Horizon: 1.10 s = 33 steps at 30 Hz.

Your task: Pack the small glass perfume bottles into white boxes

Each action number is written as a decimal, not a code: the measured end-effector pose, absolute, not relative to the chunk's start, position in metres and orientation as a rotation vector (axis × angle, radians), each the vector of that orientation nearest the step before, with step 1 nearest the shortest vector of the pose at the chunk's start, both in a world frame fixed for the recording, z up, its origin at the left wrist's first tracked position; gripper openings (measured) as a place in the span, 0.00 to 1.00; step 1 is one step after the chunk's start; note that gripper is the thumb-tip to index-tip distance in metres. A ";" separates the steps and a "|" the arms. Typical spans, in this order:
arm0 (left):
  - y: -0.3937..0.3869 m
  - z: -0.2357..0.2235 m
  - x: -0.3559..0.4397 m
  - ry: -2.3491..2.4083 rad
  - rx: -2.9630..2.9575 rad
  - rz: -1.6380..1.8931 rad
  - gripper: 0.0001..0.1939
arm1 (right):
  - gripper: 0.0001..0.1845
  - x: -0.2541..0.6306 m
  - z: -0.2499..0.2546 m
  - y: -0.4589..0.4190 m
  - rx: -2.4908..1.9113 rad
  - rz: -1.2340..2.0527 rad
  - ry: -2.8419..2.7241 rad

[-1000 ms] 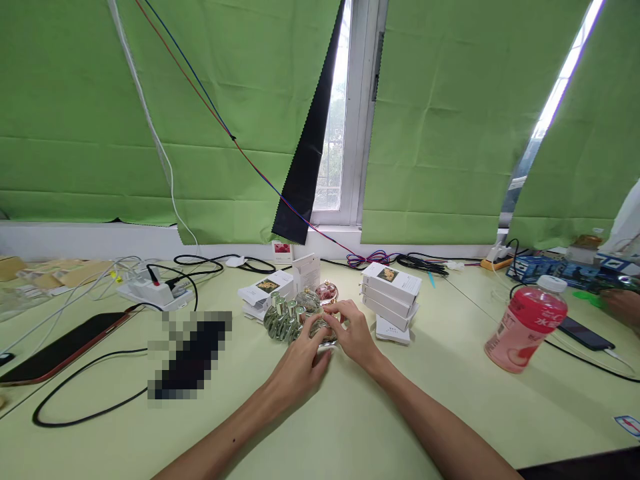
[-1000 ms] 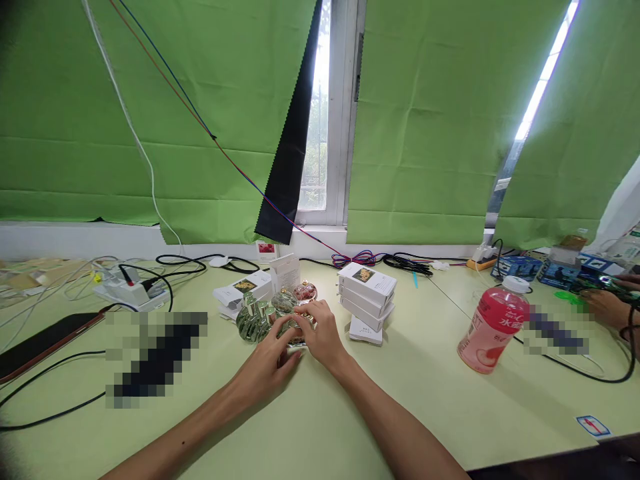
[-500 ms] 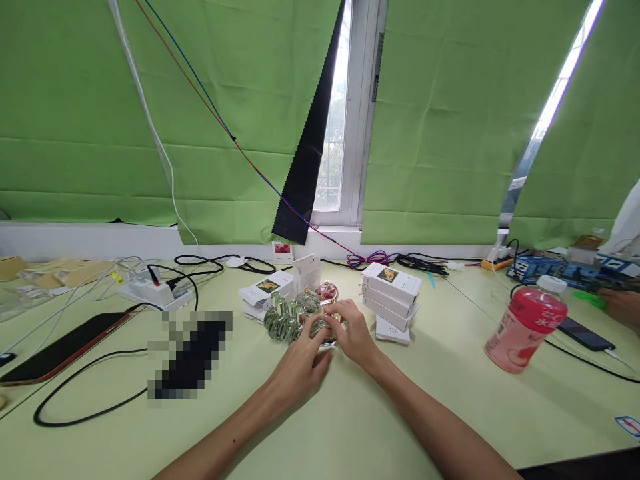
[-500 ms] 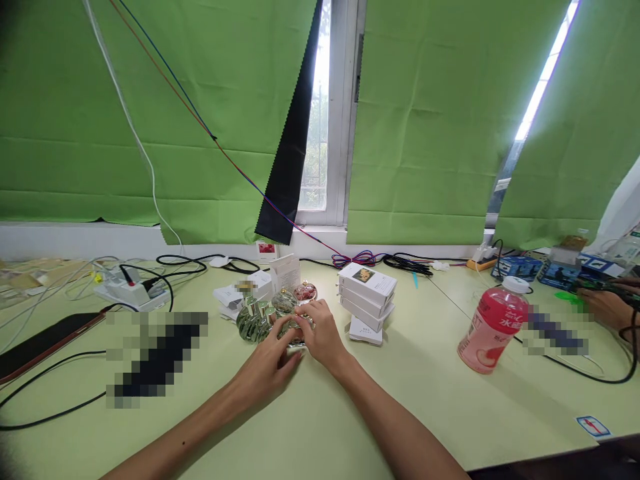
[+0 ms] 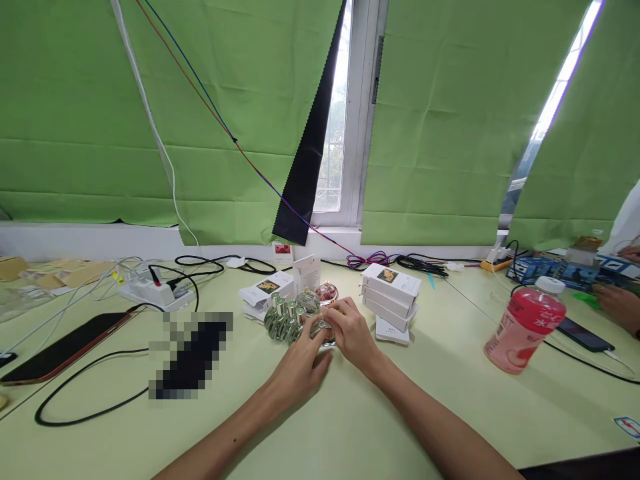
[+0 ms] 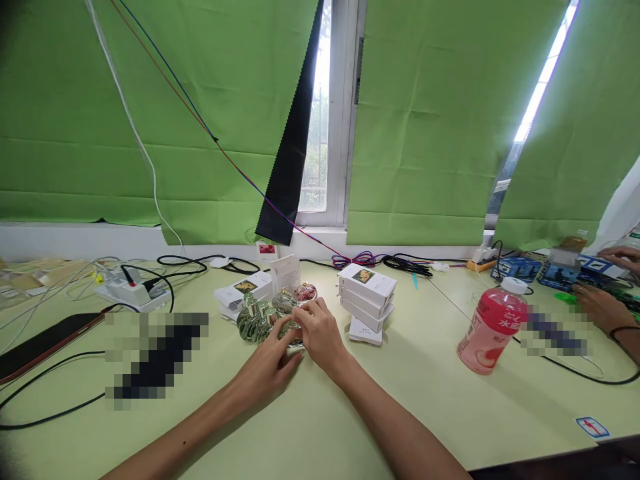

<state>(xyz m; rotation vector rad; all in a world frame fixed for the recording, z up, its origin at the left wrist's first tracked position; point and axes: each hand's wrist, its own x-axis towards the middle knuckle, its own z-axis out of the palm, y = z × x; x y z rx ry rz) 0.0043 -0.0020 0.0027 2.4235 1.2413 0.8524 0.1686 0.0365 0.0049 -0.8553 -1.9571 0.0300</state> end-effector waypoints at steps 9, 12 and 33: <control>0.001 -0.003 0.003 1.246 2.456 0.846 0.09 | 0.13 0.166 0.003 0.037 -0.861 0.033 -1.918; 0.002 -0.003 0.003 1.240 2.459 0.862 0.10 | 0.13 0.165 0.004 0.035 -0.873 0.028 -1.913; 0.002 -0.003 0.004 1.256 2.451 0.834 0.09 | 0.13 0.164 0.007 0.035 -0.952 -0.060 -1.980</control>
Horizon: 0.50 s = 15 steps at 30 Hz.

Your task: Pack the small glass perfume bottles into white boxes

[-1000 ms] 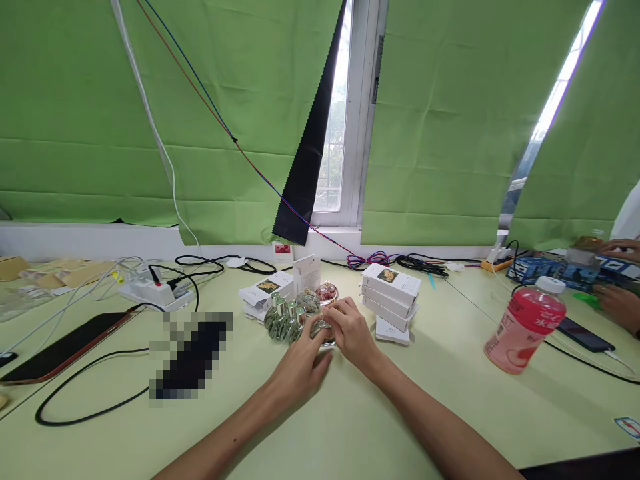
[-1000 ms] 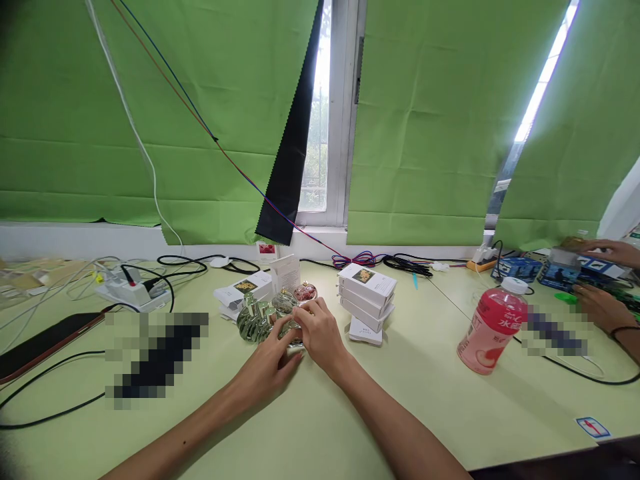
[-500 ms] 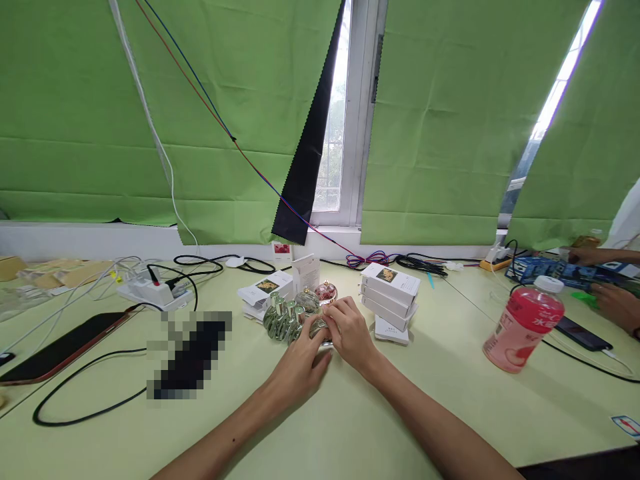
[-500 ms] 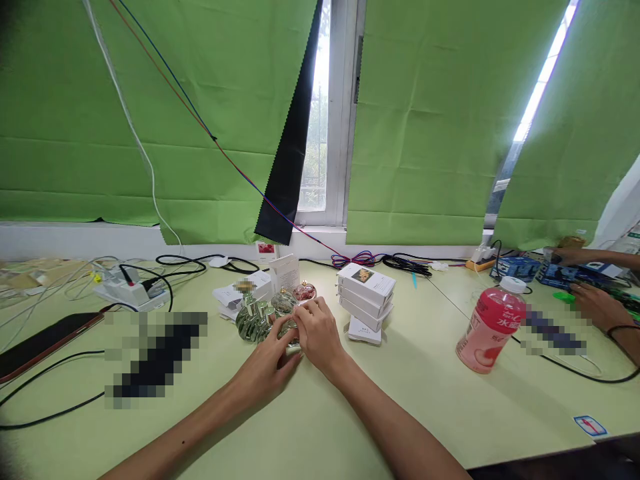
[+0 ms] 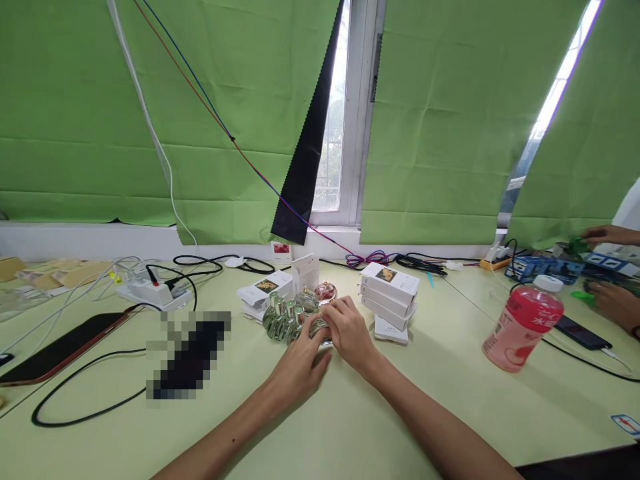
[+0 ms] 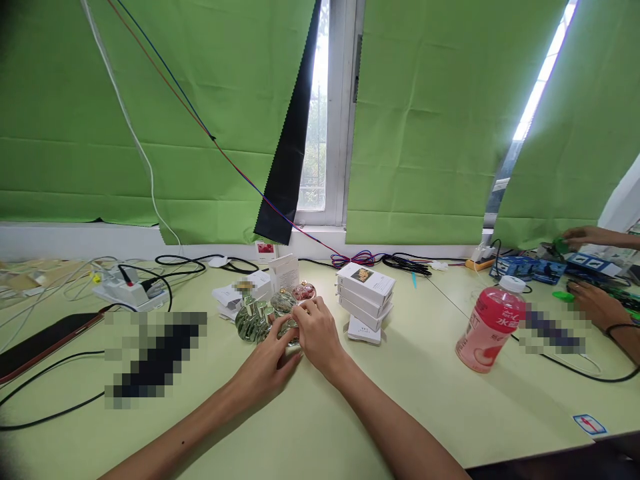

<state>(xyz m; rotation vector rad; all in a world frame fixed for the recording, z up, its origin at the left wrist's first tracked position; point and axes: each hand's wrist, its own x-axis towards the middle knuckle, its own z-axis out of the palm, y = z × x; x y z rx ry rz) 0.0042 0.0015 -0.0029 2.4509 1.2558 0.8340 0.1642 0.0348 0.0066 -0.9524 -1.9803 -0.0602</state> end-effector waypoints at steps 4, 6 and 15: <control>0.000 -0.001 0.004 1.257 2.452 0.810 0.09 | 0.13 0.164 0.008 0.034 -0.953 -0.062 -1.971; 0.000 -0.001 0.004 1.264 2.455 0.789 0.10 | 0.13 0.165 0.009 0.033 -0.956 -0.062 -1.970; 0.001 -0.002 0.004 1.281 2.473 0.784 0.09 | 0.11 0.164 0.008 0.035 -0.979 -0.045 -1.963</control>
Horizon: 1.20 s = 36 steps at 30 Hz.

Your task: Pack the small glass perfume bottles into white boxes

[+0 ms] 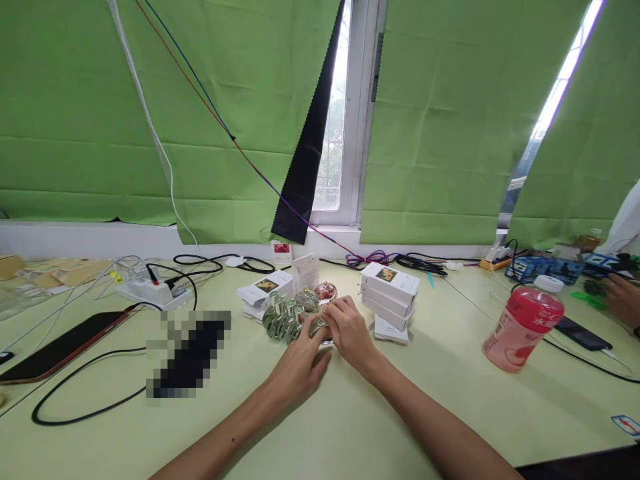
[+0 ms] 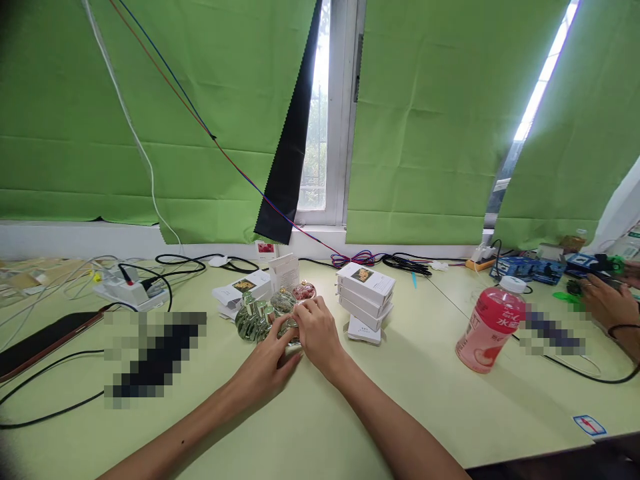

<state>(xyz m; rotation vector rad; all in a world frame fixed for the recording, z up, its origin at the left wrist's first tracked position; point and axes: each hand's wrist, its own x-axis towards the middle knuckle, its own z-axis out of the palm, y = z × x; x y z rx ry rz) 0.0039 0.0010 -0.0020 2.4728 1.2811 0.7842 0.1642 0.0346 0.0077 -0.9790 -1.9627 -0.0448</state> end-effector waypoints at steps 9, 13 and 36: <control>-0.001 0.000 0.004 1.276 2.491 0.792 0.09 | 0.12 0.163 0.008 0.034 -1.004 -0.107 -1.977; 0.000 -0.001 0.004 1.262 2.490 0.813 0.09 | 0.12 0.163 0.009 0.034 -1.014 -0.158 -2.003; -0.002 0.002 0.005 1.304 2.495 0.790 0.10 | 0.12 0.165 0.013 0.035 -1.011 0.033 -1.968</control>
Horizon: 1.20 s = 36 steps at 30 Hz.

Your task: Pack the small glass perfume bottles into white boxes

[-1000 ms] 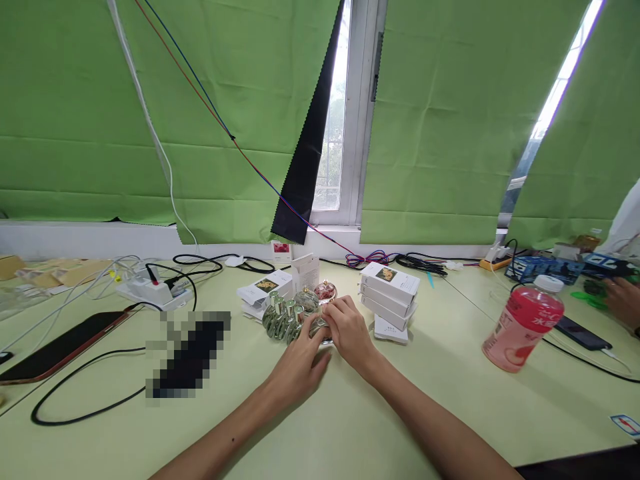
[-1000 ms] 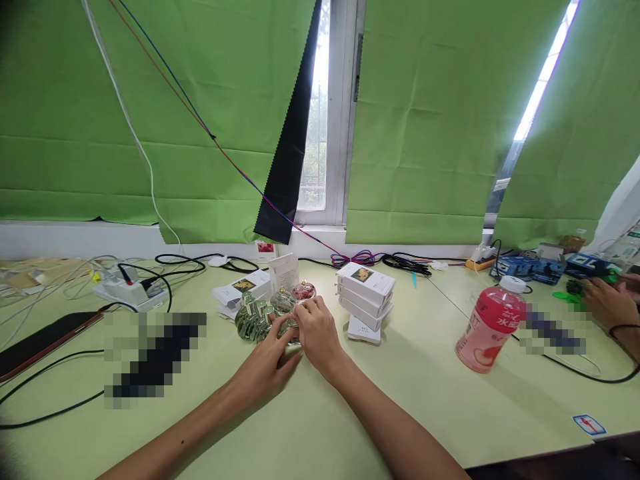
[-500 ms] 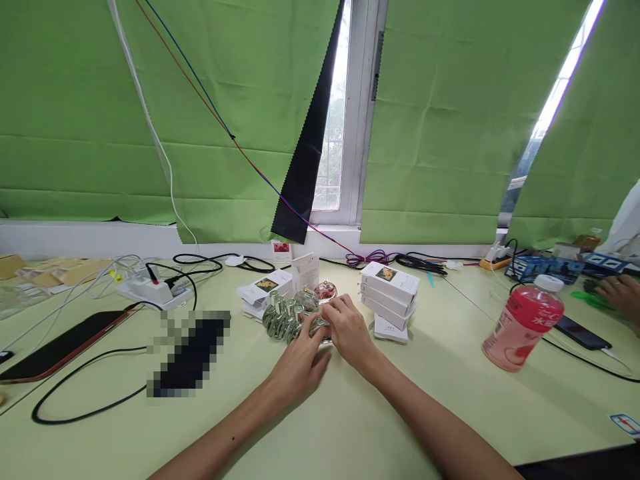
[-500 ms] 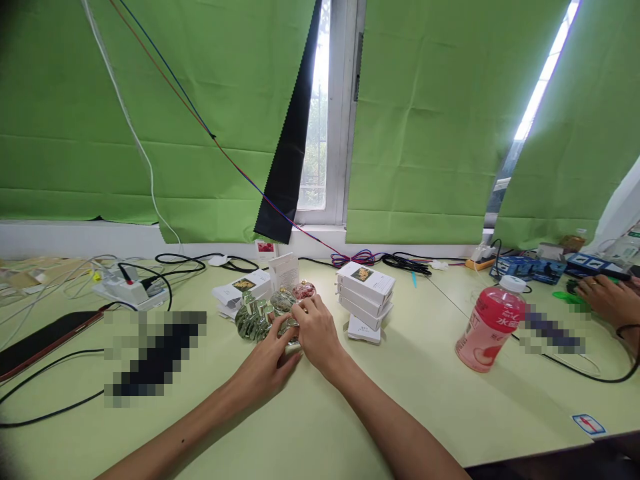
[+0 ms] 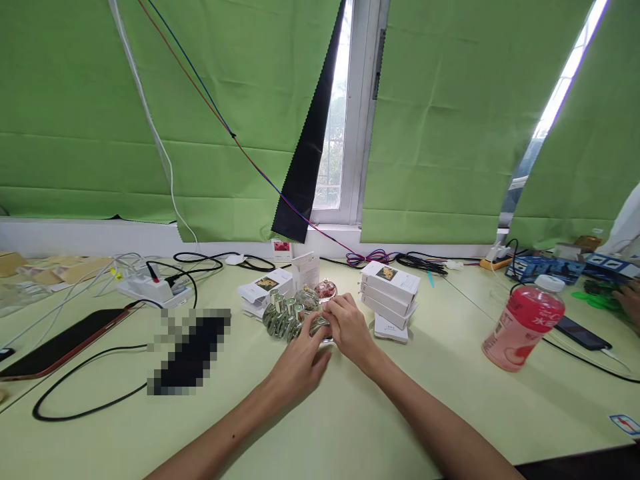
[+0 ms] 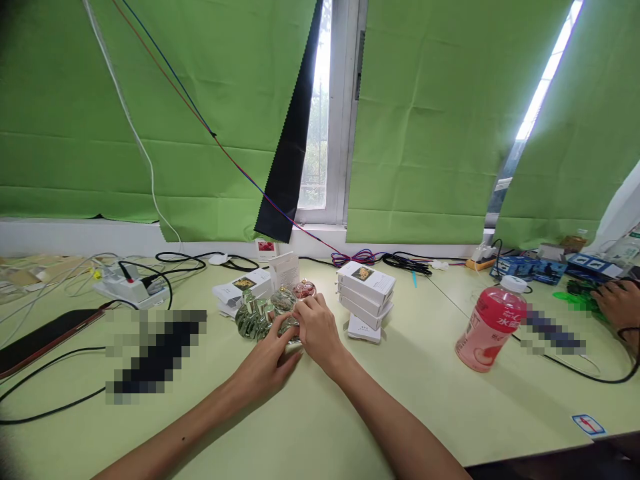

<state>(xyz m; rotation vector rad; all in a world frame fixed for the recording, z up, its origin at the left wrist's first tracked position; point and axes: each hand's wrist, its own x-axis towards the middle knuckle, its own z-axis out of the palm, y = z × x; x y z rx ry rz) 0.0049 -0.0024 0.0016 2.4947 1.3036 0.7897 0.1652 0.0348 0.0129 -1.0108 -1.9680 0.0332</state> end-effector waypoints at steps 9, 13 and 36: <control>-0.001 -0.001 0.005 1.306 2.515 0.791 0.10 | 0.14 0.164 0.013 0.035 -1.039 -0.073 -2.036; -0.001 -0.002 0.005 1.302 2.509 0.795 0.10 | 0.14 0.164 0.014 0.036 -1.028 -0.062 -2.026; 0.001 -0.004 0.004 1.296 2.499 0.791 0.11 | 0.12 0.162 0.007 0.035 -0.996 -0.015 -1.941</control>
